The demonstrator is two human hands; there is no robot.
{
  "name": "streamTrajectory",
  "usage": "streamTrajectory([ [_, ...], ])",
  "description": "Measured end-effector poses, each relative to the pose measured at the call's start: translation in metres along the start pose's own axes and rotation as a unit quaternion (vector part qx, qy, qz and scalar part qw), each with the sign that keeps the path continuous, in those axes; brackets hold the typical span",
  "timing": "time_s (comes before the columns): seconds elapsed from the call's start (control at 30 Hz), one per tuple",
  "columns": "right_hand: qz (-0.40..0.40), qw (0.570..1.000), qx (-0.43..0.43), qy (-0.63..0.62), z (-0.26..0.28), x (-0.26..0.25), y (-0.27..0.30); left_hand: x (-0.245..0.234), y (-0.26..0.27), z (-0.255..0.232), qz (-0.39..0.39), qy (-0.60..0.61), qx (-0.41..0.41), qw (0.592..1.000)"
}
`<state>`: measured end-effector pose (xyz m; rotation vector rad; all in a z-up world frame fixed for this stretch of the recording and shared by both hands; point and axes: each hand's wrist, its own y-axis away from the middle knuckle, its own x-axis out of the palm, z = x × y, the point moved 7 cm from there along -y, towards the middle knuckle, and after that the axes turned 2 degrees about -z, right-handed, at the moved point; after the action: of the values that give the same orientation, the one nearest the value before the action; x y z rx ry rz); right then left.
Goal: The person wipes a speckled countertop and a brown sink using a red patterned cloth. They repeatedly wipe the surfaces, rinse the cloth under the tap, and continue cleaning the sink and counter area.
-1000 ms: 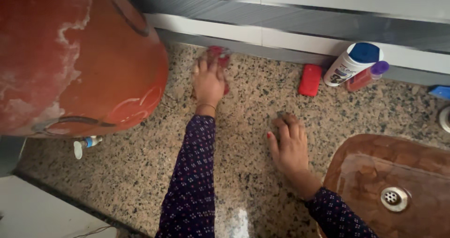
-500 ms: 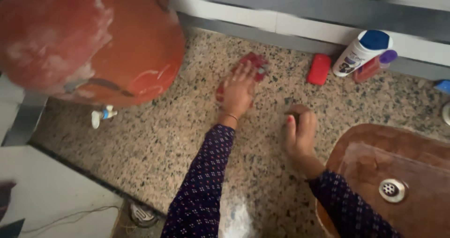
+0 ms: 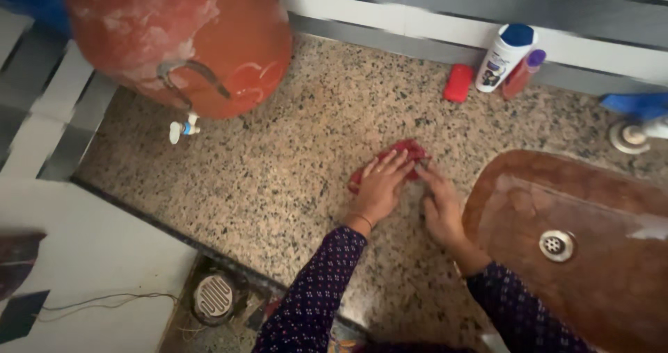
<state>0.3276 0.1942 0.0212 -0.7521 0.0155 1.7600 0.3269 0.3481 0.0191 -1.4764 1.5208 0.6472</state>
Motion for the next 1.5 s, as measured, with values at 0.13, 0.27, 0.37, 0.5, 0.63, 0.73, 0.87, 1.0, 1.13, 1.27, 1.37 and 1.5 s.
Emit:
streamTrajectory([
  [0.13,0.031,0.999,0.031,-0.028,0.019,-0.011,0.048,0.006,0.041,-0.029,-0.004,0.029,0.016,0.999],
  [0.27,0.027,0.997,0.070,0.018,0.027,-0.031,0.087,0.011,0.080,-0.060,0.031,0.042,0.013,0.999],
  [0.37,0.026,0.996,0.070,0.041,0.038,-0.048,0.105,0.013,0.107,-0.082,0.043,0.063,0.006,0.997],
  [0.5,0.076,0.992,0.048,0.091,0.048,-0.060,0.117,0.019,0.137,-0.103,0.068,0.073,-0.006,0.995],
  [0.63,0.098,0.986,0.019,0.132,0.054,-0.066,0.133,0.017,0.158,-0.123,0.081,0.084,-0.005,0.993],
  [0.73,0.132,0.979,-0.006,0.155,0.056,-0.071,0.139,0.011,0.169,-0.137,0.104,0.100,-0.009,0.990],
  [0.87,0.173,0.973,-0.073,0.134,0.077,-0.085,0.142,0.000,0.181,-0.149,0.108,0.066,0.031,0.991],
  [1.0,0.190,0.965,-0.101,0.151,0.087,-0.096,0.139,-0.019,0.194,-0.147,0.025,-0.006,0.033,0.999],
  [1.13,0.214,0.966,-0.093,0.112,0.084,-0.112,0.121,-0.026,0.190,-0.133,0.086,0.015,0.010,0.996],
  [1.27,0.219,0.962,0.005,0.161,0.083,-0.116,0.084,-0.051,0.138,-0.122,0.040,-0.036,0.012,0.999],
  [1.37,0.123,0.985,0.019,0.118,0.099,-0.131,0.044,-0.091,0.091,-0.117,-0.081,-0.090,0.008,0.993],
  [1.5,0.044,0.996,-0.025,0.079,0.106,-0.133,-0.009,-0.113,0.051,-0.113,-0.094,-0.115,0.028,0.989],
])
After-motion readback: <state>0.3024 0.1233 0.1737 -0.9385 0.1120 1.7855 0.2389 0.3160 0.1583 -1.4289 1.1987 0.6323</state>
